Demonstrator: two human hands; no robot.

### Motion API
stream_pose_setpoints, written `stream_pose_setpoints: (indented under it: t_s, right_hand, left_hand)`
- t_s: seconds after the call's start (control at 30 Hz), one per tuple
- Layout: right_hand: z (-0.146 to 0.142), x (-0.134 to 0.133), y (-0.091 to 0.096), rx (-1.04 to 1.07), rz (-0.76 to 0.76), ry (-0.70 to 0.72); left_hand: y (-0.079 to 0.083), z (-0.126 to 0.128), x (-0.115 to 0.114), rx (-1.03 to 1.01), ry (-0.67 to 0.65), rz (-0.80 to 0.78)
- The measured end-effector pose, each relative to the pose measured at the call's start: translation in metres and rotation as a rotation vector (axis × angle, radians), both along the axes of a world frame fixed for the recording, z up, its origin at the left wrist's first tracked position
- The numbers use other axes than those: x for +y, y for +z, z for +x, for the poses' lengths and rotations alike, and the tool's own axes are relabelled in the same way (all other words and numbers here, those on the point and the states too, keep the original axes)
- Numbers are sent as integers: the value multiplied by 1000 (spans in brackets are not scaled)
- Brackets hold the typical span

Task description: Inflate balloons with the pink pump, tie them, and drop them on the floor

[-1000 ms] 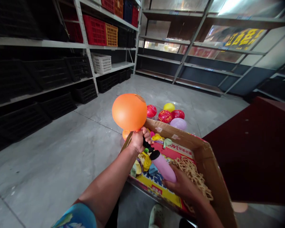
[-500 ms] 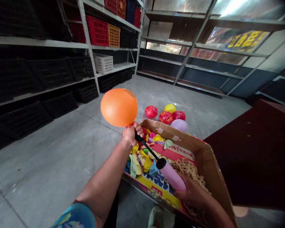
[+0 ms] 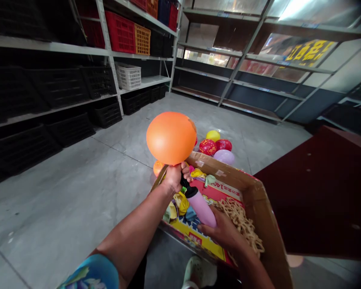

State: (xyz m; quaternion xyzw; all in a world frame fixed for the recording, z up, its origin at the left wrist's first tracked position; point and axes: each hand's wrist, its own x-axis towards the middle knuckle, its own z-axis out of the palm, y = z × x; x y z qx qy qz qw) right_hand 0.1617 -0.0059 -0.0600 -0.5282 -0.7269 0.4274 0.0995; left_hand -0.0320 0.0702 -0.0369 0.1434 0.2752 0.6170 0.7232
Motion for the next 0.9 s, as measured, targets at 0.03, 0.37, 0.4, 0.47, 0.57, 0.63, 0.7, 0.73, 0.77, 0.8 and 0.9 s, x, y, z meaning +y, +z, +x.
stream_pose_setpoints:
  t_s: [0.03, 0.37, 0.4, 0.47, 0.57, 0.63, 0.7, 0.73, 0.77, 0.8, 0.9]
  right_hand:
    - [-1, 0, 1, 0, -6, -2]
    - [46, -1, -2, 20, -142, 46]
    - [50, -1, -1, -4, -146, 43]
    - [54, 0, -1, -25, -153, 51]
    - [47, 0, -2, 9, -136, 70]
    - [36, 1, -3, 25, -118, 62]
    - [23, 1, -3, 22, -96, 50]
    - [16, 2, -2, 18, -77, 46]
    - [10, 2, -1, 12, -52, 39]
    - [5, 2, 1, 5, -29, 30]
    - [-5, 2, 4, -22, 10, -3]
  left_hand:
    - [0, 0, 0, 2, -3, 1]
    - [8, -31, 12, -26, 139, -4]
    - [9, -34, 13, -31, 152, -4]
    - [8, -37, 14, -39, 173, -10]
    - [6, -34, 13, -38, 181, -22]
    - [5, -29, 12, -34, 169, -34]
    - [4, -22, 10, -34, 145, -50]
    - [3, -18, 9, -33, 131, -59]
    - [2, -14, 8, -31, 118, -65]
    - [2, -11, 6, -27, 104, -70]
    - [2, -5, 4, -10, 70, -71]
